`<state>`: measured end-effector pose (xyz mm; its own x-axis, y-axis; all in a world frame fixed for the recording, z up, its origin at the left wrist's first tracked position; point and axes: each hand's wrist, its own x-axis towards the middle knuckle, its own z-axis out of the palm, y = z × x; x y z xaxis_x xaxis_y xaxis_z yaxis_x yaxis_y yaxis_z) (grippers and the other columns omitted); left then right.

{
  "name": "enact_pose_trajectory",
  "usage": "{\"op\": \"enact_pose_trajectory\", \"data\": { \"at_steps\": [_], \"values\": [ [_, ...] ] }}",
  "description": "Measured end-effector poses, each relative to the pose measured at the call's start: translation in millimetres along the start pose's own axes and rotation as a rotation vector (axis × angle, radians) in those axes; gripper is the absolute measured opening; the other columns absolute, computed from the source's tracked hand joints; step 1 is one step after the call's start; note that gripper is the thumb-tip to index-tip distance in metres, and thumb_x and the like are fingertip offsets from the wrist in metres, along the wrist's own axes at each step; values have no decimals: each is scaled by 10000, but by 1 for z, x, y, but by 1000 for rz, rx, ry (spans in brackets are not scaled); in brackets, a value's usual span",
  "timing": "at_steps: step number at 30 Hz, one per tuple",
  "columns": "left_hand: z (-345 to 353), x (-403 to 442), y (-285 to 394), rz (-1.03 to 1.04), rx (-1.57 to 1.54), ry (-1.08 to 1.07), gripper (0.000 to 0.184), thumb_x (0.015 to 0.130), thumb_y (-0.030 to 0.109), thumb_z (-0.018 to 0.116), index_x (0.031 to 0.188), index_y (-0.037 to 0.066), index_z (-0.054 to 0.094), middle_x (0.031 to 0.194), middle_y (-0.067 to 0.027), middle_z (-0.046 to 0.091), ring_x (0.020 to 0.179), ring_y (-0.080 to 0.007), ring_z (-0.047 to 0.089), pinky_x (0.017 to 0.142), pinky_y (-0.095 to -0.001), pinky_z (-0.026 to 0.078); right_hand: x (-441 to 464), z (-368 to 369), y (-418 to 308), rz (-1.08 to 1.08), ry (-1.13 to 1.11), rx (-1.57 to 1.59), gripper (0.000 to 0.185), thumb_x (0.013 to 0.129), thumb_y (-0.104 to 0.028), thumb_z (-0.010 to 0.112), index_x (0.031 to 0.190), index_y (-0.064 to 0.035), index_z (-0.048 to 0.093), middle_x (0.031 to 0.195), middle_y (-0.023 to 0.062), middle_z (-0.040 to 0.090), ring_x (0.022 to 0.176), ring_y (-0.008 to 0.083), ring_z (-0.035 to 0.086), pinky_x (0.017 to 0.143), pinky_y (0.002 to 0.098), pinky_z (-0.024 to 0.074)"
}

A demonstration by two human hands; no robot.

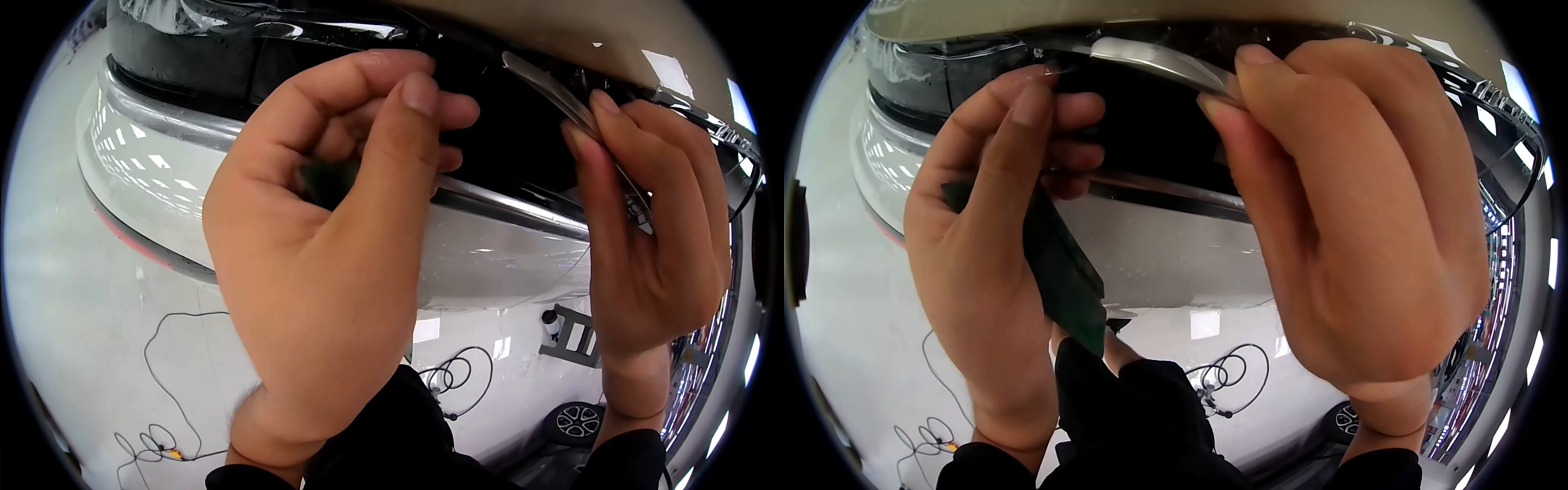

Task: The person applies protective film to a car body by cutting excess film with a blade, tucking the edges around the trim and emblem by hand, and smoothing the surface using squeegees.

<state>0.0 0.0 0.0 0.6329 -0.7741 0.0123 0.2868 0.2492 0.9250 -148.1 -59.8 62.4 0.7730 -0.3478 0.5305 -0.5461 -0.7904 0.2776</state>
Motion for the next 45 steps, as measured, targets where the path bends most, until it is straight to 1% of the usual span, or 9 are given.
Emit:
{"op": "enact_pose_trajectory", "data": {
  "at_steps": [3, 9, 13, 16, 18, 21, 31, 39, 45],
  "values": [
    [17, -11, -6, 29, -42, 134, 239, 1039, 173, 654, 1189, -4, 714, 1005, -101, 780, 831, -120, 691, 780, -248, 500, 1, -10, 8, -60, -52, -39, 178, 894, 28, 774, 1069, 47, 751, 1020, 161, 743, 914, 216, 754, 749, 267, 637],
    [-17, -4, -1, -19, 27, -23, 233, 1041, 186, 654, 1177, 9, 722, 1004, -95, 780, 836, -118, 688, 790, -261, 502, -3, -11, 1, -76, -51, -49, 178, 886, 30, 780, 1060, 50, 750, 1009, 162, 743, 908, 214, 756, 742, 265, 638],
    [-9, -7, 5, -24, 38, 1, 246, 1038, 208, 660, 1179, 17, 723, 1008, -93, 780, 847, -121, 688, 797, -264, 501, -6, -19, 14, -106, -32, -64, 179, 882, 30, 783, 1057, 50, 753, 1008, 164, 745, 908, 215, 758, 742, 264, 639],
    [16, -13, 1, 63, 72, 140, 267, 1031, 239, 671, 1174, 21, 727, 1011, -91, 780, 854, -122, 689, 800, -268, 501, -9, -15, 23, -126, -12, -87, 182, 878, 27, 788, 1056, 48, 756, 1004, 165, 748, 906, 214, 758, 744, 266, 640],
    [17, -13, -3, 69, 97, 146, 280, 1025, 257, 679, 1170, 24, 731, 1012, -88, 779, 856, -123, 690, 805, -271, 502, -14, -14, 26, -131, -5, -94, 185, 877, 24, 791, 1057, 47, 757, 1002, 165, 749, 904, 214, 758, 745, 267, 641],
    [-5, -2, -2, 9, 140, 26, 293, 1019, 272, 686, 1169, 27, 738, 1014, -84, 778, 860, -124, 688, 813, -274, 503, -16, -17, 28, -125, -1, -97, 192, 875, 22, 795, 1061, 49, 758, 999, 165, 750, 903, 214, 757, 746, 268, 641],
    [-6, -3, 7, 13, 157, 37, 325, 1004, 270, 697, 1199, 14, 745, 1016, -78, 772, 899, -129, 682, 833, -278, 502, -15, -27, 40, -152, 13, -74, 188, 876, 25, 794, 1058, 55, 758, 1000, 167, 749, 907, 210, 755, 751, 261, 641],
    [-9, -3, 4, 5, 143, 102, 353, 991, 288, 716, 1203, 6, 745, 1017, -62, 772, 903, -121, 678, 850, -274, 505, -22, -33, 43, -166, 13, -100, 197, 881, 14, 793, 1074, 43, 762, 1016, 163, 751, 917, 210, 753, 759, 268, 642],
    [3, -1, -1, 54, 158, 116, 360, 980, 297, 732, 1199, 11, 750, 1015, -55, 772, 909, -110, 672, 851, -260, 498, -23, -33, 55, -163, 4, -117, 204, 885, 14, 789, 1085, 40, 760, 1027, 172, 750, 938, 224, 754, 780, 277, 643]
  ]
}}
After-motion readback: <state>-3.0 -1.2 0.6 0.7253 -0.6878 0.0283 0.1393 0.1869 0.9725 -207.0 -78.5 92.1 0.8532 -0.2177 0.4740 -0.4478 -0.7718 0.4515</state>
